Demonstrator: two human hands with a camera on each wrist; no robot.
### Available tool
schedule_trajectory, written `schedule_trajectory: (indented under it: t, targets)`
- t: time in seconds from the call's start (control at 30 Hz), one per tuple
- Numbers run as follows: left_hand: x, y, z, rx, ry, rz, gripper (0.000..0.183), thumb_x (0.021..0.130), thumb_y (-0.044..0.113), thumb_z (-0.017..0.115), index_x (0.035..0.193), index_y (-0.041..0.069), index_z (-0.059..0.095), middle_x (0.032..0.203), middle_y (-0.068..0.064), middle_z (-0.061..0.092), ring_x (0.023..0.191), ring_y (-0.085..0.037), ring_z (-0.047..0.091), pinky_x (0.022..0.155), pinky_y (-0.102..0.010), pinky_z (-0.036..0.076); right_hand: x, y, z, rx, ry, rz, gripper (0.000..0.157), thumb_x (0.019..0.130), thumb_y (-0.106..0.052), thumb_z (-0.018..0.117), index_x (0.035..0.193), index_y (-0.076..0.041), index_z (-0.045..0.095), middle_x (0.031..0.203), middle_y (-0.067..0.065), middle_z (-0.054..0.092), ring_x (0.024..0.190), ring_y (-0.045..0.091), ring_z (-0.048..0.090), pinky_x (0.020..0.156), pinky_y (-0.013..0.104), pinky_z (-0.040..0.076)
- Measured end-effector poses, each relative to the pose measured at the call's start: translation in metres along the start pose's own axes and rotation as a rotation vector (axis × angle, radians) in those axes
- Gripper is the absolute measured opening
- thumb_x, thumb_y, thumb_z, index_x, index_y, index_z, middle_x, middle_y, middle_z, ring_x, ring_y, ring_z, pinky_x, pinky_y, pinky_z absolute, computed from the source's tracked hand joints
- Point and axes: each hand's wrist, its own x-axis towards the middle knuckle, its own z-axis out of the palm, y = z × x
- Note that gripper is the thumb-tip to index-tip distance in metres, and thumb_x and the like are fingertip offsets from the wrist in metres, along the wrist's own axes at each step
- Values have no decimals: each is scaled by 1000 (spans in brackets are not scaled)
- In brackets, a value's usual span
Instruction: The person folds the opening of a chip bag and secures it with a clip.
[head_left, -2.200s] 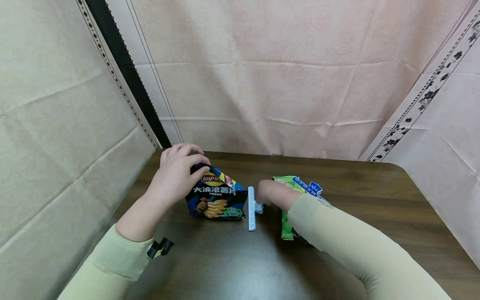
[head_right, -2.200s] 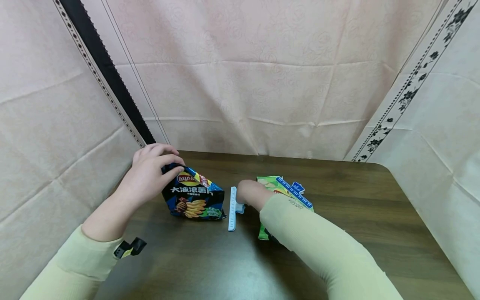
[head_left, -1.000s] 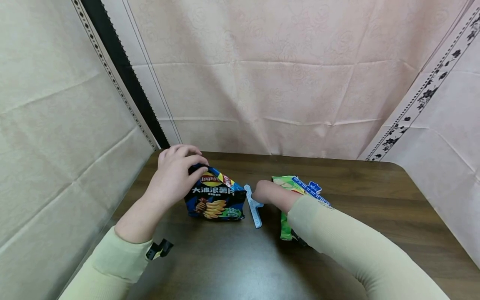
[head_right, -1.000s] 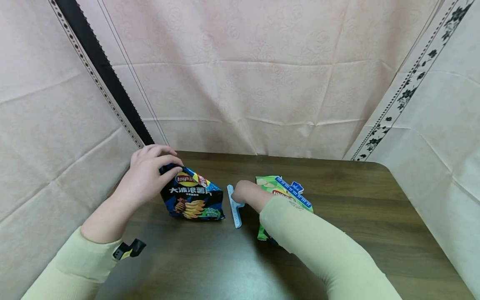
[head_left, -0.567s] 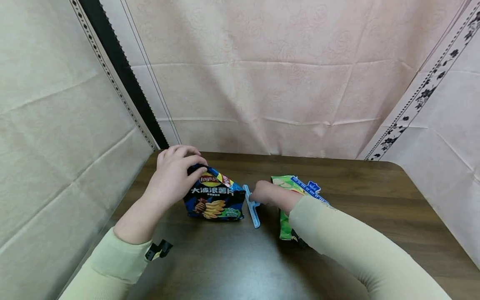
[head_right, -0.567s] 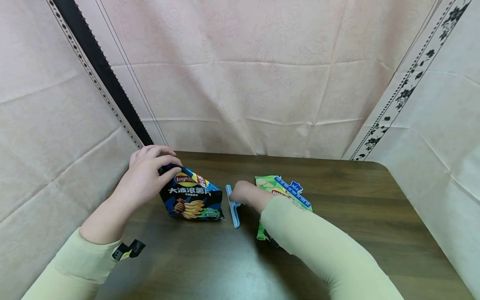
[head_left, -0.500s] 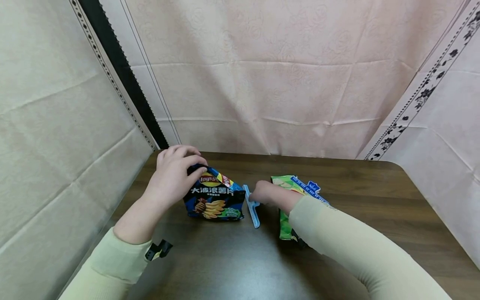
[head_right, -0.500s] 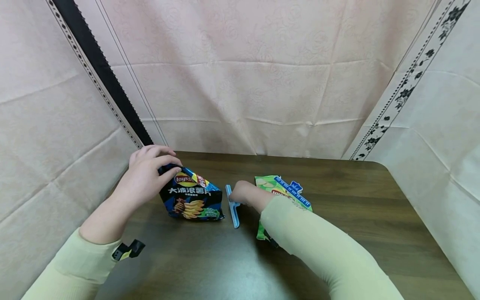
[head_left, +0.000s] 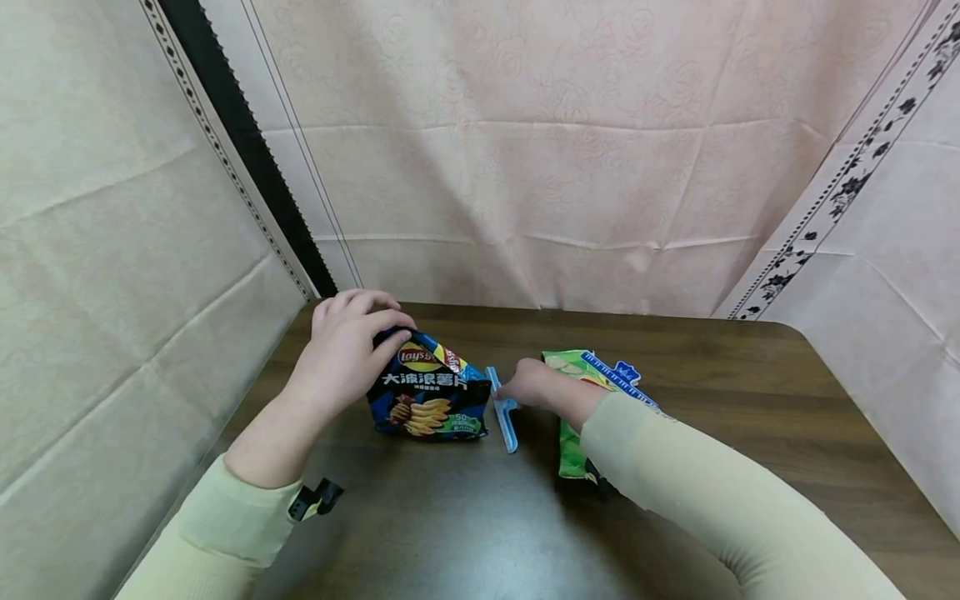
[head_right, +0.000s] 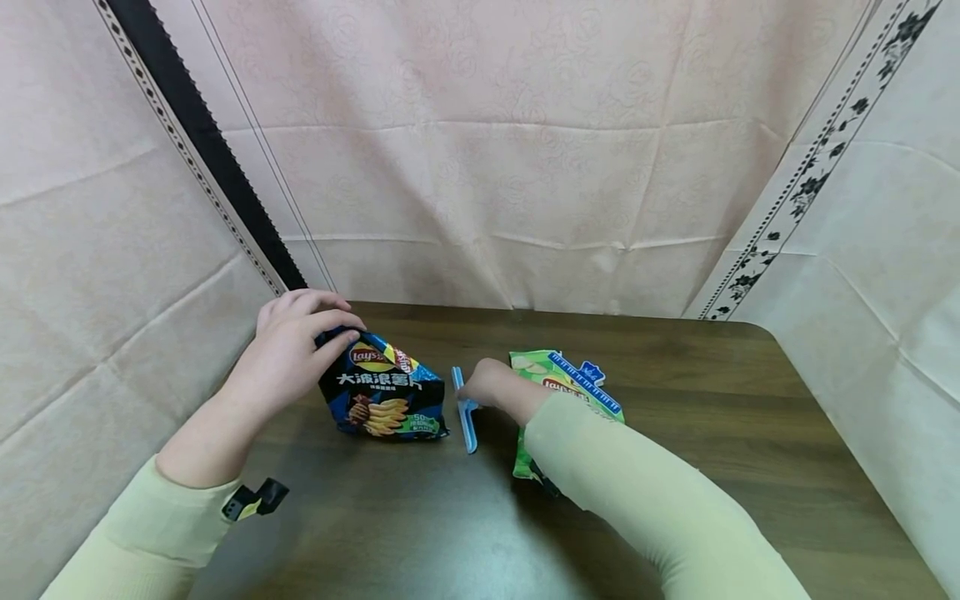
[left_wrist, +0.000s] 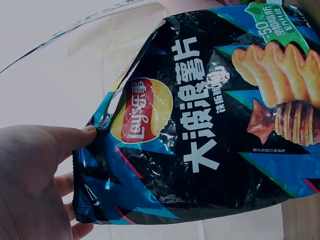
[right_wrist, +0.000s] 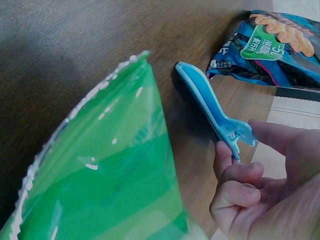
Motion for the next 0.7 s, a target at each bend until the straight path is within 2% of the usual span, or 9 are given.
schedule_trajectory:
  t: [0.17,0.3,0.5,0.7]
  targets:
    - [0,-1,-1,3,8,6,15,98,25,64,108,21,75,124,-8,59,125,-37,42,103,-61,24,-1,1,0,9,-7,-10,60,94,-35,69,137,2,51,89,10,63,89,25,62,81,37,48]
    - [-1,-1,-1,6,20,6,15,98,26,65,107,21,75,124,-8,59,125,-37,42,103,-61,24,-2,1,-1,7,-8,-14,59,95,-34,67,137,2,50,88,10,63,89,26,63,79,37,48]
    - [-2,-1,-1,2,35,0,14,96,27,66,106,21,75,123,-8,59,124,-38,43,102,-61,25,-4,2,-5,-21,14,-43,57,95,-34,66,138,2,51,92,8,65,87,22,61,87,39,50]
    - [-2,1,0,-8,42,-20,14,96,29,67,105,21,74,123,-7,60,123,-37,44,103,-61,25,-8,7,-12,7,31,-79,46,97,-33,64,129,-1,58,92,8,65,85,22,62,74,34,51]
